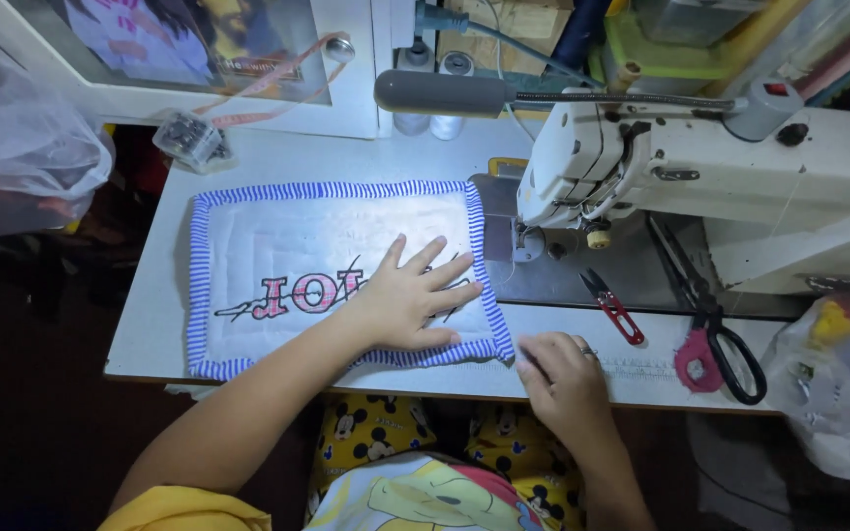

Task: Trimming excess threads and finishing the edges of an embroidered fabric panel at a sewing station.

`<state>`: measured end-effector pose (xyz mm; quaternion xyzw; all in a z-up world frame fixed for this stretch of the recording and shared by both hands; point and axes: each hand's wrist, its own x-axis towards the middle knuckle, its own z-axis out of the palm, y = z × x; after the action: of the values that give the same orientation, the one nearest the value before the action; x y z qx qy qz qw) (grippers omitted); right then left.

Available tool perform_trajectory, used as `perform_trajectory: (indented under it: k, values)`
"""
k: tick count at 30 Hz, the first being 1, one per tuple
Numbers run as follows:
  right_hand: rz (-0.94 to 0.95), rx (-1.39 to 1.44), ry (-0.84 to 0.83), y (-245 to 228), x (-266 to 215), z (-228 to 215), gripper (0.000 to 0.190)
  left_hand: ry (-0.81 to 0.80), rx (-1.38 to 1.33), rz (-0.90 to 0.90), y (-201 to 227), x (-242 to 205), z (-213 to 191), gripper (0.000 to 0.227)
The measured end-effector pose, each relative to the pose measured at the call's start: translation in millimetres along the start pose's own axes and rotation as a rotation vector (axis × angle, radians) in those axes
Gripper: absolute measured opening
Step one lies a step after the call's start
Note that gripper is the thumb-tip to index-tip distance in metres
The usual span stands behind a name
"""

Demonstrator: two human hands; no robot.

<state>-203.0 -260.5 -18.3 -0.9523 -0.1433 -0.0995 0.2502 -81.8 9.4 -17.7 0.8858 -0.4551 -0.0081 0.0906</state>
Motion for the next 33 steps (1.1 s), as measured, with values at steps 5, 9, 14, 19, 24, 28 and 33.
perform_trajectory:
  k: [5,9,14,19,24,28,33]
  values:
    - [-0.054,0.022,-0.056,-3,4,0,0.037,-0.238,-0.048,-0.120,27,5,-37,0.075]
    - [-0.125,-0.004,0.097,-7,12,8,0.012,0.030,-0.136,-0.168,43,0,2,0.065]
    - [0.018,0.042,0.154,16,5,29,0.012,0.101,-0.050,-0.161,44,-5,10,0.069]
    - [0.005,0.089,0.205,16,7,27,0.010,0.147,-0.139,-0.183,47,-6,5,0.066]
    - [0.039,0.076,0.177,20,9,31,0.007,0.298,-0.169,-0.058,57,-9,-1,0.050]
    - [0.036,0.049,0.170,24,8,30,0.005,0.339,-0.237,0.113,53,19,10,0.027]
    - [0.073,-0.248,0.228,9,17,-29,0.021,-0.066,-0.399,0.213,21,70,30,0.012]
